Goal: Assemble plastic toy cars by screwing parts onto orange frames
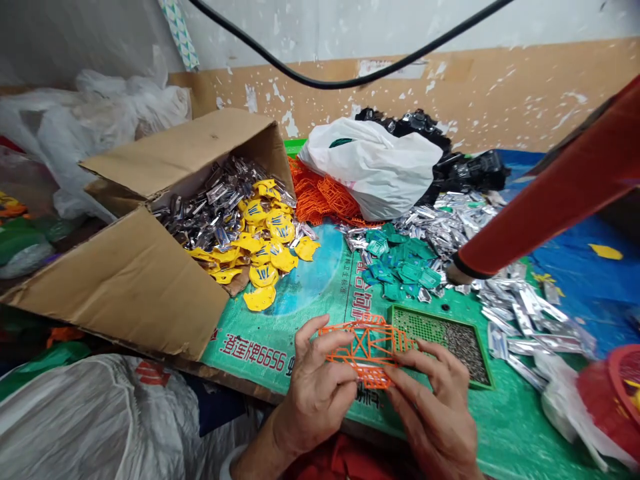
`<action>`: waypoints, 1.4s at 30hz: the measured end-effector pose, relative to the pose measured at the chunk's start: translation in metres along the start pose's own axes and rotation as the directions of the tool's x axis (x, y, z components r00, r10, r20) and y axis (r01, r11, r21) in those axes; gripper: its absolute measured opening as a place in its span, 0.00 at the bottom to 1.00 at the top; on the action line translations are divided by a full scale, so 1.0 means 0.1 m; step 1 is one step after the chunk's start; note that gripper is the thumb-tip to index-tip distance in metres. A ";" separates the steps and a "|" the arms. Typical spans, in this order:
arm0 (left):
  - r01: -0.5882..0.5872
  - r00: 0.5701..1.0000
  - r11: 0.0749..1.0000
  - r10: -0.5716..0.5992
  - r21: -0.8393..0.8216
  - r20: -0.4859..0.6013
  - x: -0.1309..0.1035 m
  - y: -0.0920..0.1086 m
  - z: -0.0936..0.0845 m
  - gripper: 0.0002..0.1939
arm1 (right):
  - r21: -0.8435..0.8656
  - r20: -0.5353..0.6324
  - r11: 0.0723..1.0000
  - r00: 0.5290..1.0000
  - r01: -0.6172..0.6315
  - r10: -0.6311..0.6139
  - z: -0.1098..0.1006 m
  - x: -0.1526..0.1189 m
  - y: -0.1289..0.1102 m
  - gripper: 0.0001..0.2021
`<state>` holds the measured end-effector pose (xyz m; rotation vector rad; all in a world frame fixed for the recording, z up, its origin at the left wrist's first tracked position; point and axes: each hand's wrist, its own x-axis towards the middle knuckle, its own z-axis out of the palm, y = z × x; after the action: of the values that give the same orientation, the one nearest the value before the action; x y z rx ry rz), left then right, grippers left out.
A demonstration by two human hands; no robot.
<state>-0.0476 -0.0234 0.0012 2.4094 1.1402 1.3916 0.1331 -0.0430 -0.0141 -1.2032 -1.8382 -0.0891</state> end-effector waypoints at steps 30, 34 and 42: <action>0.125 0.987 0.980 -0.107 -0.155 0.121 0.09 -0.04 -0.04 0.09 | 0.066 0.165 0.997 0.984 0.051 -0.061 -0.06 0.06 0.01 0.07; 0.164 0.969 0.984 -0.148 -0.068 0.196 0.07 -0.05 -0.05 0.15 | 0.084 0.174 0.995 0.982 0.059 -0.073 -0.04 0.08 0.00 0.06; 0.290 0.872 0.938 -0.177 -0.190 0.456 0.20 0.00 -0.19 0.05 | 0.285 0.400 0.958 0.912 -0.023 -0.097 -0.08 0.28 0.00 0.04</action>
<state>-0.0570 -0.0145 0.0252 2.1555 1.0222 0.8085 0.1348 -0.0278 0.0105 -1.0343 -2.1474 0.4271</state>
